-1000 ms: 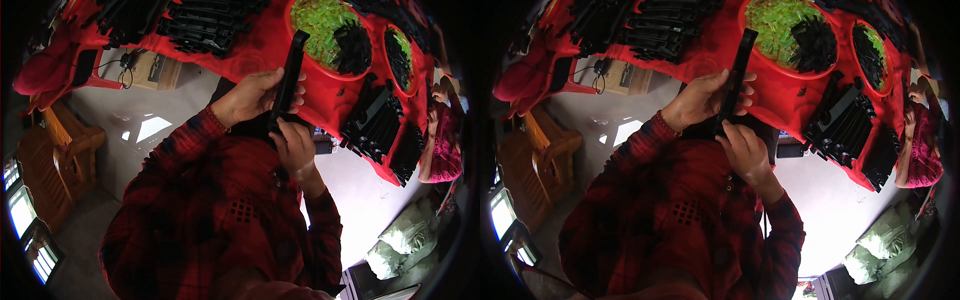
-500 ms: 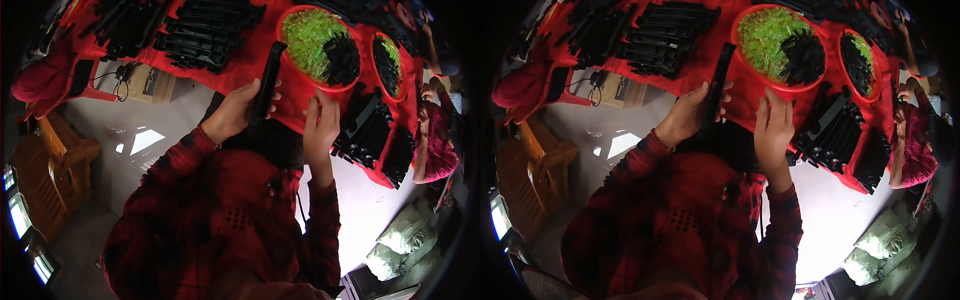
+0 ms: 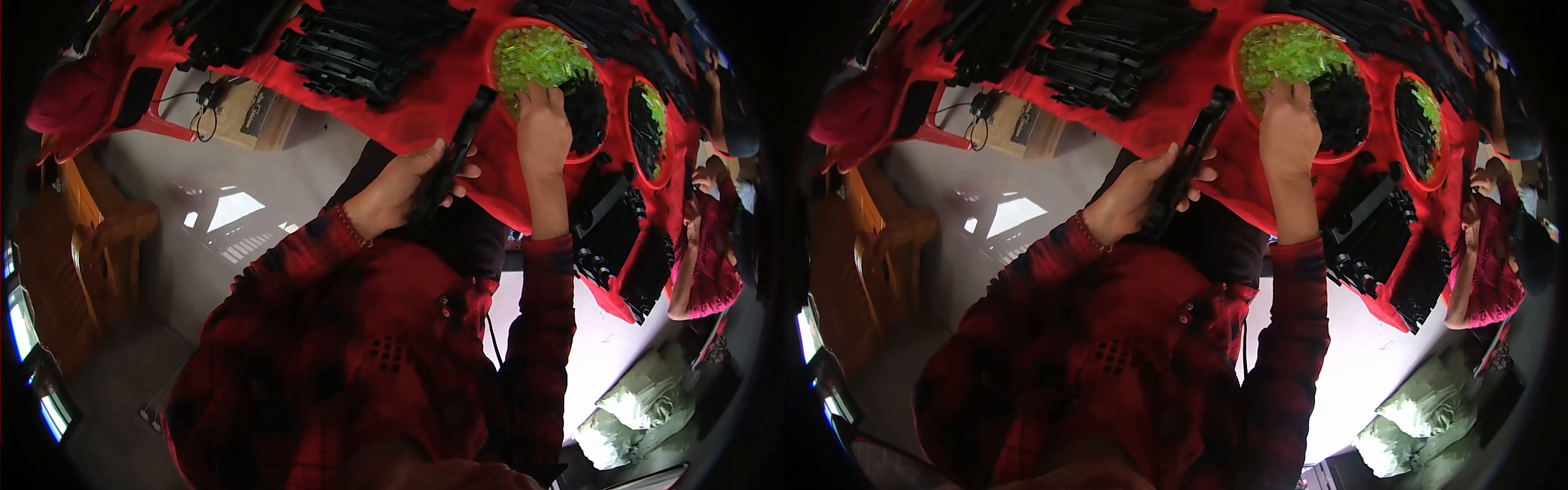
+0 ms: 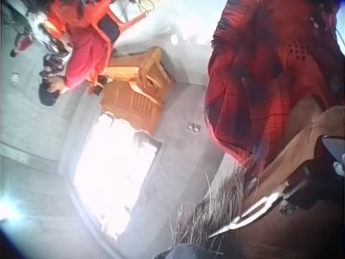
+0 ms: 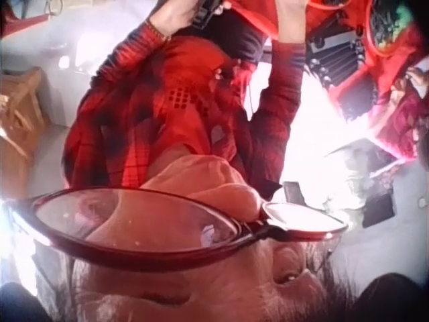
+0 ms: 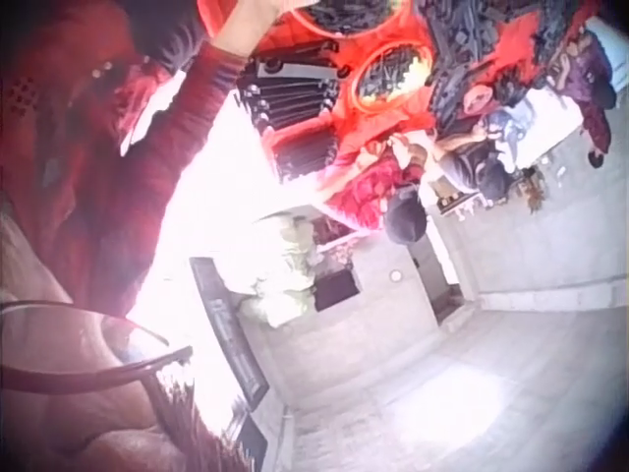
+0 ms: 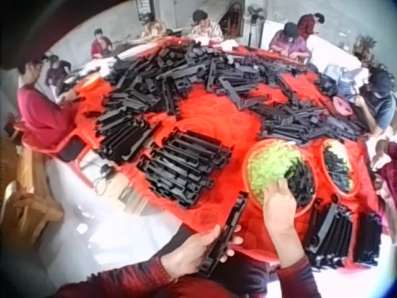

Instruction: The person assembles plastic toy gun components by hand, fitting plastic caps and a toy gun barrel onto a toy gun frame.

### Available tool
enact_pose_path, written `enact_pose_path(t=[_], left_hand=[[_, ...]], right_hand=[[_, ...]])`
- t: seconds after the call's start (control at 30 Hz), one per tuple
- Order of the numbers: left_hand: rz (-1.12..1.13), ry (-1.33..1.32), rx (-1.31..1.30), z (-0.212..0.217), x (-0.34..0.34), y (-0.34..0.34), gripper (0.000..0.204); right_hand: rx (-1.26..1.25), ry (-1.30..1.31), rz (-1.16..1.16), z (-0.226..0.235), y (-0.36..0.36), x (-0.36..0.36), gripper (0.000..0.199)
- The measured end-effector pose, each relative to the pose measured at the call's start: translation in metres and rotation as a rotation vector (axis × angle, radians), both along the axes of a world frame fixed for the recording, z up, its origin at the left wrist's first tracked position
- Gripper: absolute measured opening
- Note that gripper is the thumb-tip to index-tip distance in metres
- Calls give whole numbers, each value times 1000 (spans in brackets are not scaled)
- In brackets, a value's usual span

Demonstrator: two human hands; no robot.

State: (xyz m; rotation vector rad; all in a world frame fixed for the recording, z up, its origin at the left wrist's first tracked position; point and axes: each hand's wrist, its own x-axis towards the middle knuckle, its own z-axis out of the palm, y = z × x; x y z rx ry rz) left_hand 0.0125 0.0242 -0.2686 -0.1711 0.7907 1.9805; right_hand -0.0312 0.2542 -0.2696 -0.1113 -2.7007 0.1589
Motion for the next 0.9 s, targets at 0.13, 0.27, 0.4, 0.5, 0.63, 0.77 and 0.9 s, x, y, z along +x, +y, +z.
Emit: enact_pose_path(t=[0.13,0.27,0.4,0.5,0.63,0.77,0.9], left_hand=[[25,-24,-8,-1,-1,-1,53],[10,-41,27,2,-1,-2,48],[14,-85,111,2,-1,-2,44],[7,-136,198,-3,-2,0,44],[-2,-203,339,-7,-3,2,44],[-17,-212,417,-8,-2,3,44],[-19,-179,406,-5,-1,1,45]], right_hand=[[-47,-9,-4,-1,1,-2,17],[-110,-6,3,-4,5,-3,18],[-73,-28,57,6,2,4,24],[-79,-118,66,12,-1,9,28],[-72,-150,67,12,2,8,28],[-141,-98,93,8,9,5,34],[-231,-82,53,8,8,3,34]])
